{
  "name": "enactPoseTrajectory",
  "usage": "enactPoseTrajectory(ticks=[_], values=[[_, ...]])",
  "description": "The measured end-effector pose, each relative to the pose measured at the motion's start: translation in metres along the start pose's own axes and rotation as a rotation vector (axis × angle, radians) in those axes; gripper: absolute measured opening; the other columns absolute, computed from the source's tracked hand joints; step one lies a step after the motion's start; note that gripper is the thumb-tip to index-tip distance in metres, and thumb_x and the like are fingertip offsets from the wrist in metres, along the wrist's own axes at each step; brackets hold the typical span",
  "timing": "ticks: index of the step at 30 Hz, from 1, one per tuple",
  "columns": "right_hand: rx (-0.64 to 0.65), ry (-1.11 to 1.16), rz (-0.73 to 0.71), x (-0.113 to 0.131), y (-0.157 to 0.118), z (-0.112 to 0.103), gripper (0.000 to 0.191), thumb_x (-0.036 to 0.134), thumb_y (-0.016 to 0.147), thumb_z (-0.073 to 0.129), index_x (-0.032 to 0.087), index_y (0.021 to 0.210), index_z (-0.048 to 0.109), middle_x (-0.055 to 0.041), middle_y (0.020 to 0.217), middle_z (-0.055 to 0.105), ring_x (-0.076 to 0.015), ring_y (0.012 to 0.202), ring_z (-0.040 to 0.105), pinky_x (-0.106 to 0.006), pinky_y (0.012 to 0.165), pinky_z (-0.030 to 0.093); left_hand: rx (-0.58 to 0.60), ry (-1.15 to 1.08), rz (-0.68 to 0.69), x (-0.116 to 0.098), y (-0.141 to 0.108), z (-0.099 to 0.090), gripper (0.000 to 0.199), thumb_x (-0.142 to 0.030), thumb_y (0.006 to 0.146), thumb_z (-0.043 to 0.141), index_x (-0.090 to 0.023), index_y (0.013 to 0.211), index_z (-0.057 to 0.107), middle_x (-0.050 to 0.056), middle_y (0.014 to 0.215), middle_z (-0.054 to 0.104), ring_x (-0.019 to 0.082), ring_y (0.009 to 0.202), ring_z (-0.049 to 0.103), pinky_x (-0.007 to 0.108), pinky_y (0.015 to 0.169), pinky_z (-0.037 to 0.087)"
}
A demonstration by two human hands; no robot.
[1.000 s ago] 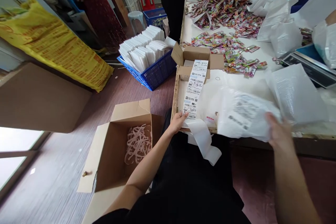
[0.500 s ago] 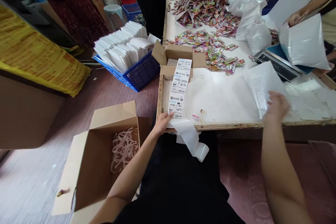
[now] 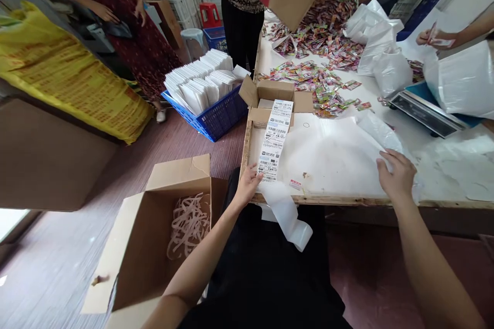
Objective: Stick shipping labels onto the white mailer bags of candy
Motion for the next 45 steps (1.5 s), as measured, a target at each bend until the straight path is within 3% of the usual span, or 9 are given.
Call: enactPoseTrajectory(ticks=[5,10,14,17,22,29,34,40,45], values=[[-0.059,0.182,-0.192,0.031,-0.093,-0.045,0.029,0.040,0.095,0.050,0.020,0.098,0.069,-0.0102,0.116,0.071,-0.0270,0.120,0.062,-0.050,0.110,0.040,-0.143,0.481,0.305,-0.046,-0.002,0.019,0.059,-0.041,0.089,0.062,-0.017,0.139,0.042,0.018,0.149,0.046,0.032,0.142,0.040,0.051,0.113,0.038],[-0.022,0.243,0.003,0.025,-0.139,-0.047,0.050,0.053,0.096,0.041,0.013,0.109,0.069,-0.0183,0.129,0.063,-0.0303,0.127,0.056,-0.052,0.109,0.040,0.360,0.589,0.184,-0.050,0.016,0.109,0.067,-0.048,0.083,0.066,-0.017,0.139,0.046,0.016,0.133,0.061,0.027,0.105,0.066,0.039,0.087,0.053],[0.086,0.251,0.374,0.013,-0.161,-0.039,0.078,0.072,0.089,0.033,0.007,0.111,0.069,-0.0242,0.126,0.060,-0.0360,0.121,0.055,-0.054,0.102,0.042,0.586,0.749,0.166,-0.045,0.008,0.152,0.025,-0.037,0.086,0.057,-0.016,0.095,0.067,0.009,0.094,0.072,0.024,0.086,0.067,0.033,0.078,0.050],[0.306,0.398,0.584,0.016,-0.170,-0.020,0.061,0.067,0.077,0.059,0.012,0.100,0.070,-0.0117,0.091,0.070,-0.0266,0.084,0.063,-0.037,0.075,0.050,0.524,0.588,0.092,-0.044,-0.002,0.147,0.022,-0.029,0.088,0.049,-0.017,0.077,0.063,0.005,0.076,0.070,0.019,0.074,0.066,0.028,0.070,0.049],[0.270,0.351,0.517,0.011,-0.128,0.000,0.044,0.058,0.075,0.061,0.015,0.079,0.066,-0.0019,0.062,0.059,-0.0165,0.060,0.049,-0.028,0.056,0.038,0.506,0.335,-0.065,-0.031,-0.038,0.129,0.028,-0.036,0.089,0.049,-0.018,0.068,0.055,-0.001,0.054,0.061,0.012,0.050,0.056,0.023,0.058,0.045],[-0.138,0.141,0.165,0.073,-0.109,-0.048,0.034,0.044,0.088,0.054,0.016,0.105,0.062,-0.0140,0.100,0.064,-0.0255,0.091,0.059,-0.041,0.086,0.048,0.518,0.438,-0.160,-0.018,-0.073,0.131,0.029,-0.034,0.090,0.048,-0.018,0.066,0.053,0.003,0.061,0.067,0.012,0.047,0.054,0.025,0.054,0.043],[0.559,0.350,-0.242,0.153,-0.152,0.004,0.026,0.029,0.096,0.038,0.023,0.094,0.064,-0.0076,0.095,0.068,-0.0237,0.092,0.064,-0.037,0.083,0.051,0.575,0.424,-0.204,-0.012,-0.074,0.128,0.038,-0.036,0.094,0.040,-0.017,0.064,0.054,0.001,0.057,0.064,0.011,0.044,0.053,0.024,0.055,0.044],[0.478,0.122,-0.059,0.117,-0.129,0.038,0.027,0.028,0.087,0.043,0.017,0.098,0.066,-0.0167,0.096,0.069,-0.0351,0.101,0.061,-0.053,0.094,0.046,0.543,0.400,-0.260,-0.011,-0.079,0.116,0.039,-0.037,0.094,0.039,-0.019,0.060,0.048,0.000,0.053,0.059,0.011,0.045,0.052,0.023,0.054,0.041],[0.635,0.404,-0.114,0.158,-0.168,0.007,0.028,0.040,0.095,0.046,0.021,0.102,0.065,-0.0098,0.097,0.070,-0.0260,0.090,0.065,-0.042,0.085,0.051,0.311,0.488,-0.098,-0.037,-0.089,0.111,0.040,-0.046,0.092,0.048,-0.018,0.065,0.055,0.002,0.064,0.062,0.013,0.059,0.053,0.025,0.059,0.036]])
Point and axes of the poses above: each hand's wrist, its own y-axis towards the middle knuckle, its own z-axis out of the palm, x = y × z, the point moved 6 cm from there along y, towards the middle knuckle
